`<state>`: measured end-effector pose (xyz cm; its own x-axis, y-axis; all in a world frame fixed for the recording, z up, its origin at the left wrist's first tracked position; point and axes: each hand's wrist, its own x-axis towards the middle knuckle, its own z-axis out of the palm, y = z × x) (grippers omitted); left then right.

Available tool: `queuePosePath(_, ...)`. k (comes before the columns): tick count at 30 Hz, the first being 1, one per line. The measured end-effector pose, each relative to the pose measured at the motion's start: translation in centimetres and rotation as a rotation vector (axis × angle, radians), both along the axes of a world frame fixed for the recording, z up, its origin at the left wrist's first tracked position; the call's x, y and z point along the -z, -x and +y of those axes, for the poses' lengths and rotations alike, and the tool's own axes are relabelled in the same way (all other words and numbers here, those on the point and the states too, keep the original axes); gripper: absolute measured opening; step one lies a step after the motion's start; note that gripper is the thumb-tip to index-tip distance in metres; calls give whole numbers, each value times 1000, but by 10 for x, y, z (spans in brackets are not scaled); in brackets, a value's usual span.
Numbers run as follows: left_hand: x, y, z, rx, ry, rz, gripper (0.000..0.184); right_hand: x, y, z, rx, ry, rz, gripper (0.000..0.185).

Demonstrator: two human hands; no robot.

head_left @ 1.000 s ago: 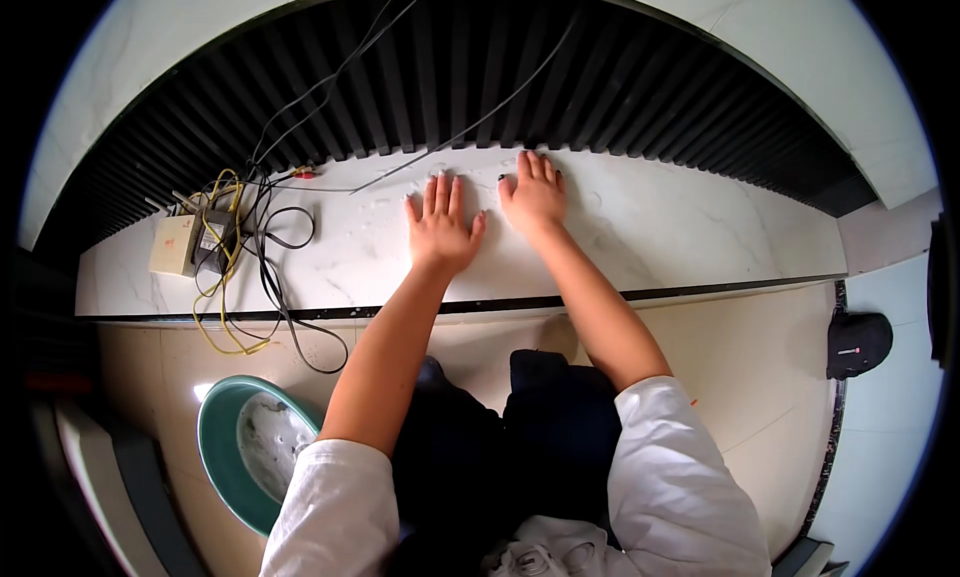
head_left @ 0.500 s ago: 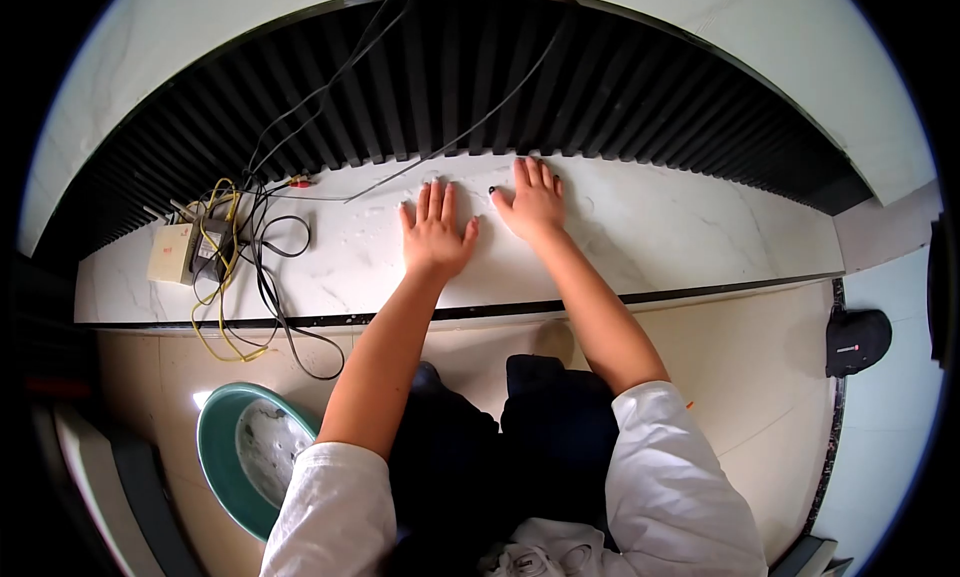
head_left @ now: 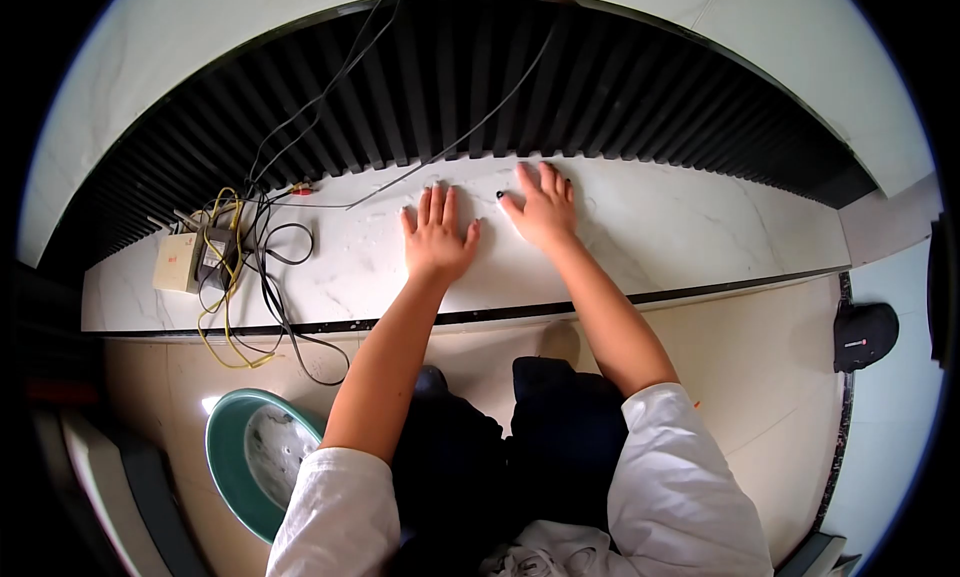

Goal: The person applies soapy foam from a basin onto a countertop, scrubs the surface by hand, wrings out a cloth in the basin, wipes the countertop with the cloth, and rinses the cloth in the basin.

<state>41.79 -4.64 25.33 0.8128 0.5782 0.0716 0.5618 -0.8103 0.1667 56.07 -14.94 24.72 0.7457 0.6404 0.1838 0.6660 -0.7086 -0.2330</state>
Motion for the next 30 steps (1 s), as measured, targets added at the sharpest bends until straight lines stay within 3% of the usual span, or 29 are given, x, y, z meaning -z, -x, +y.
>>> queuePosePath(24, 4, 1, 0, -1, -21, -68, 62, -7, 1, 5, 91, 32, 42, 64)
queuePosePath(30, 2, 0, 1, -1, -23, -60, 62, -6, 6, -2, -39, 72, 69, 66)
